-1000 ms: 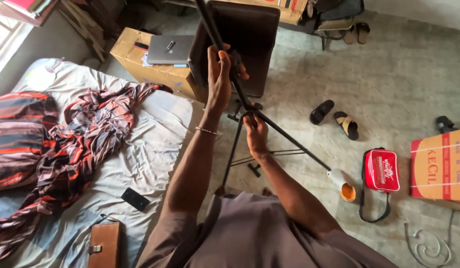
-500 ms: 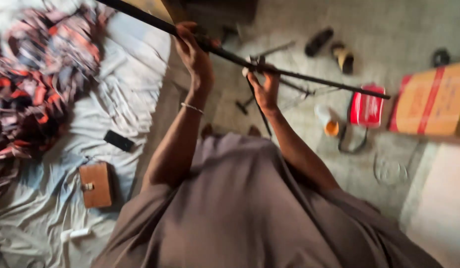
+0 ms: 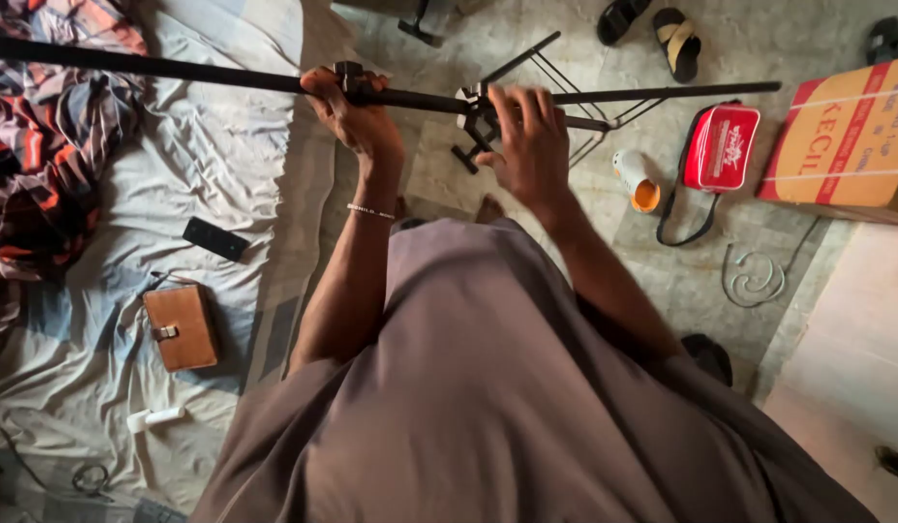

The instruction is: Assemble a camera tripod and organize small cloth items on a bed.

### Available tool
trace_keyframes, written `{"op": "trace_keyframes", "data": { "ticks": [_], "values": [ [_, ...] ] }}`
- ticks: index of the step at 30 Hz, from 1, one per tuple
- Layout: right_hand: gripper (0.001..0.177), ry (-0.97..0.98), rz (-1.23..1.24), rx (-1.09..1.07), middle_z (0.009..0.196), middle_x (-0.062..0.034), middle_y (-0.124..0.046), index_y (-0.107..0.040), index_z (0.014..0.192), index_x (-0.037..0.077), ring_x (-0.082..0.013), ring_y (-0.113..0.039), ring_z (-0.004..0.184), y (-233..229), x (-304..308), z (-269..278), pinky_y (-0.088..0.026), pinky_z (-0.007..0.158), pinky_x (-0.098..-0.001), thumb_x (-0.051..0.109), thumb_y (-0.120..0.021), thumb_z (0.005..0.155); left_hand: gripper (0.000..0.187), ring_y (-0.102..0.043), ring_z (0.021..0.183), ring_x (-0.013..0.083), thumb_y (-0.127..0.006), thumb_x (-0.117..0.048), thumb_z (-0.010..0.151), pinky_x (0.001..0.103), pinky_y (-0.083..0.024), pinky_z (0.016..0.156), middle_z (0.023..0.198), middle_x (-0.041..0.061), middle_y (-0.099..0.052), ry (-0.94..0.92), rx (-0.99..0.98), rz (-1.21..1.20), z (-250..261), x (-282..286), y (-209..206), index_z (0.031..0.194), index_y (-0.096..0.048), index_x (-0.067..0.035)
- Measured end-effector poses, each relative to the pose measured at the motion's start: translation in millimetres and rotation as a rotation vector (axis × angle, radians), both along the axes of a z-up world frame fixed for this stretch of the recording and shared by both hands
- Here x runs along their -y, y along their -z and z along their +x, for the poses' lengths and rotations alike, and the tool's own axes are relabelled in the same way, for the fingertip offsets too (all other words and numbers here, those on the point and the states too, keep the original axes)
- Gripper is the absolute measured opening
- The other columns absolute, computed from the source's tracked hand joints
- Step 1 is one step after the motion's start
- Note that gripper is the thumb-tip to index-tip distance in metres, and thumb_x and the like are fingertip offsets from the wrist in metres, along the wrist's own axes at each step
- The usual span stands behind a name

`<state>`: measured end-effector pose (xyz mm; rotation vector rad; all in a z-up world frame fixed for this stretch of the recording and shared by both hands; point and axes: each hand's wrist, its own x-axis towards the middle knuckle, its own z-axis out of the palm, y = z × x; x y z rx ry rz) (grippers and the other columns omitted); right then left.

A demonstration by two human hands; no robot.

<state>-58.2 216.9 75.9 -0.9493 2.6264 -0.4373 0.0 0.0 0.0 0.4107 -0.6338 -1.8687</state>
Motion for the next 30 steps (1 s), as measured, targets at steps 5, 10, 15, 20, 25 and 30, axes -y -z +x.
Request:
{"op": "trace_keyframes", "data": {
  "ticks": [5, 10, 15, 20, 25, 30],
  "values": [
    [0.116, -0.29, -0.302, -0.457, 0.12, -0.0224, -0.066, -0.055, 0.136, -0.001, -0.0385, -0.059, 0.107, 46.8, 6.4, -26.2, -0.047, 0.09, -0.0474, 0.055, -0.094, 0.042, 0.041, -0.047, 0.061, 0.0154, -0.049, -0.051, 0.106, 0.037, -0.046, 0.062, 0.073, 0.002, -0.045, 0.011, 0.012, 0.015, -2.5, -9.3, 4.7, 0.094, -0.04, -0.013],
    [0.07, -0.093, -0.153, -0.002, 0.096, -0.0099, -0.073, -0.062, 0.116, 0.01, -0.0348, -0.069, 0.09, 60.3, 19.0, -24.8, -0.052, 0.077, -0.0476, 0.044, -0.099, 0.067, 0.041, -0.042, 0.057, 0.0131, -0.05, -0.052, 0.106, 0.035, -0.042, 0.057, 0.07, -0.001, -0.043, 0.003, 0.027, 0.109, 4.6, -4.1, 13.1, 0.094, -0.041, -0.015],
    [0.063, -0.146, -0.349, -0.118, 0.085, -0.012, -0.071, -0.063, 0.106, 0.01, -0.0376, -0.068, 0.079, 65.1, 14.0, -18.6, -0.052, 0.07, -0.0483, 0.032, -0.1, 0.06, 0.033, -0.044, 0.059, 0.0152, -0.053, -0.047, 0.103, 0.038, -0.044, 0.058, 0.073, 0.0, -0.045, 0.016, 0.064, 0.215, 15.6, -3.7, 31.5, 0.098, -0.043, -0.017],
    [0.059, -0.165, -0.338, -0.229, 0.08, -0.0082, -0.069, -0.063, 0.099, 0.011, -0.0357, -0.068, 0.082, 69.9, 20.1, -18.9, -0.053, 0.075, -0.047, 0.035, -0.095, 0.056, 0.031, -0.046, 0.06, 0.0167, -0.05, -0.048, 0.103, 0.04, -0.046, 0.06, 0.073, 0.001, -0.046, 0.017, 0.066, 0.316, 22.6, -23.8, 20.4, 0.098, -0.043, -0.018],
    [0.068, -0.207, -0.297, -0.175, 0.075, -0.0095, -0.064, -0.062, 0.093, 0.009, -0.0342, -0.065, 0.081, 57.1, 46.5, -5.6, -0.049, 0.076, -0.0472, 0.072, -0.082, 0.078, 0.036, -0.047, 0.06, 0.0186, -0.049, -0.052, 0.104, 0.042, -0.05, 0.067, 0.073, 0.003, -0.048, 0.059, 0.08, 0.326, 25.6, -31.6, 32.6, 0.099, -0.045, -0.017],
    [0.08, -0.373, -0.381, -0.299, 0.087, -0.0159, -0.063, -0.064, 0.112, 0.001, -0.0369, -0.063, 0.08, 27.9, 40.4, 0.6, -0.046, 0.074, -0.0472, 0.067, -0.085, 0.071, 0.034, -0.046, 0.063, 0.0185, -0.05, -0.049, 0.106, 0.042, -0.048, 0.068, 0.076, 0.001, -0.047, 0.084, 0.031, 0.257, 29.9, -14.7, 21.9, 0.1, -0.045, -0.016]
  ]
}}
